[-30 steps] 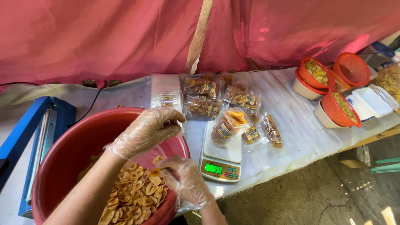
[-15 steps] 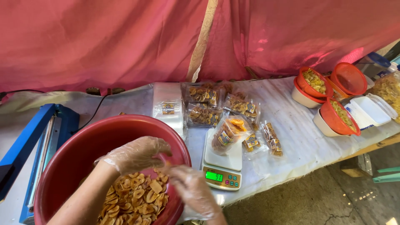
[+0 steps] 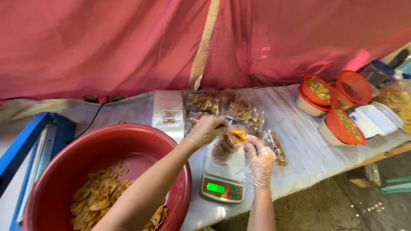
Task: The person fills a plastic bag with banana chips from a bowl, weighs it on a scale, and adds more chips to reach the desired weight.
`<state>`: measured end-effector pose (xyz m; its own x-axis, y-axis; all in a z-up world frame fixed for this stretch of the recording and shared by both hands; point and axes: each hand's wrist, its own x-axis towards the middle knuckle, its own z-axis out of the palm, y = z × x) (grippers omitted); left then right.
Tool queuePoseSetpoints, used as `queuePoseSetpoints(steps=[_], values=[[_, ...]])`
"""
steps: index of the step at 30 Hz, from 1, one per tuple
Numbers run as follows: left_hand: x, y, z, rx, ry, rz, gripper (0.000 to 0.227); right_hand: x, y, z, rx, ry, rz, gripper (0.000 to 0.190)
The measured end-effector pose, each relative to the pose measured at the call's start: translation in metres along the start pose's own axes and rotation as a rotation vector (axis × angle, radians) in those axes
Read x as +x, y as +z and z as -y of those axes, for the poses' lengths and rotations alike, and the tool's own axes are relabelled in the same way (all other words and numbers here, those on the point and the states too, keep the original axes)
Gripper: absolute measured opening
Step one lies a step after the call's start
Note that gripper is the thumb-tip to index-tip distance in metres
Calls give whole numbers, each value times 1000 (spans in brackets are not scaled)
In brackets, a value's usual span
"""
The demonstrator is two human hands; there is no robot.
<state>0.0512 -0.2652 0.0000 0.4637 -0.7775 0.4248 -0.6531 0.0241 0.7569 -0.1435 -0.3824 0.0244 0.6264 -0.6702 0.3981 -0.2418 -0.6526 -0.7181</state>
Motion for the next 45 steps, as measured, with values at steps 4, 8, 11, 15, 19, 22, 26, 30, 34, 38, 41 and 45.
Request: queuePoseSetpoints(steps=[4,8,11,15,19,22,26,30,34,38,41,45], values=[[-7,-24,-22,-45,119,-129,11,2,-10,22,-44,-150,-71,16],[-30,-93,-80,1,269,-230,10,-1,-24,89,114,-281,-77,16],[-71,-154,-123,83,272,-268,9,-8,-17,139,201,-398,-42,15],[-125,-189,-117,99,85,-303,10,-20,32,160,171,-511,32,13],[-170,-188,-77,150,-30,-380,11,-40,99,136,279,-344,250,18],[-198,-170,-44,-135,-326,-392,10,-59,139,110,224,-268,345,20],[-221,-150,25,-21,-470,-317,14,-77,164,92,247,-134,509,23],[-222,-151,15,185,-368,-322,12,-75,161,95,267,-206,473,21],[-215,-162,-9,-44,-336,-381,20,-68,150,111,281,-219,437,22],[-214,-160,3,-28,-241,-370,19,-69,155,112,371,-115,470,27],[-214,-154,4,54,-327,-359,12,-73,153,114,339,-185,434,18],[-210,-158,3,69,-272,-383,12,-68,149,116,284,-332,329,15]])
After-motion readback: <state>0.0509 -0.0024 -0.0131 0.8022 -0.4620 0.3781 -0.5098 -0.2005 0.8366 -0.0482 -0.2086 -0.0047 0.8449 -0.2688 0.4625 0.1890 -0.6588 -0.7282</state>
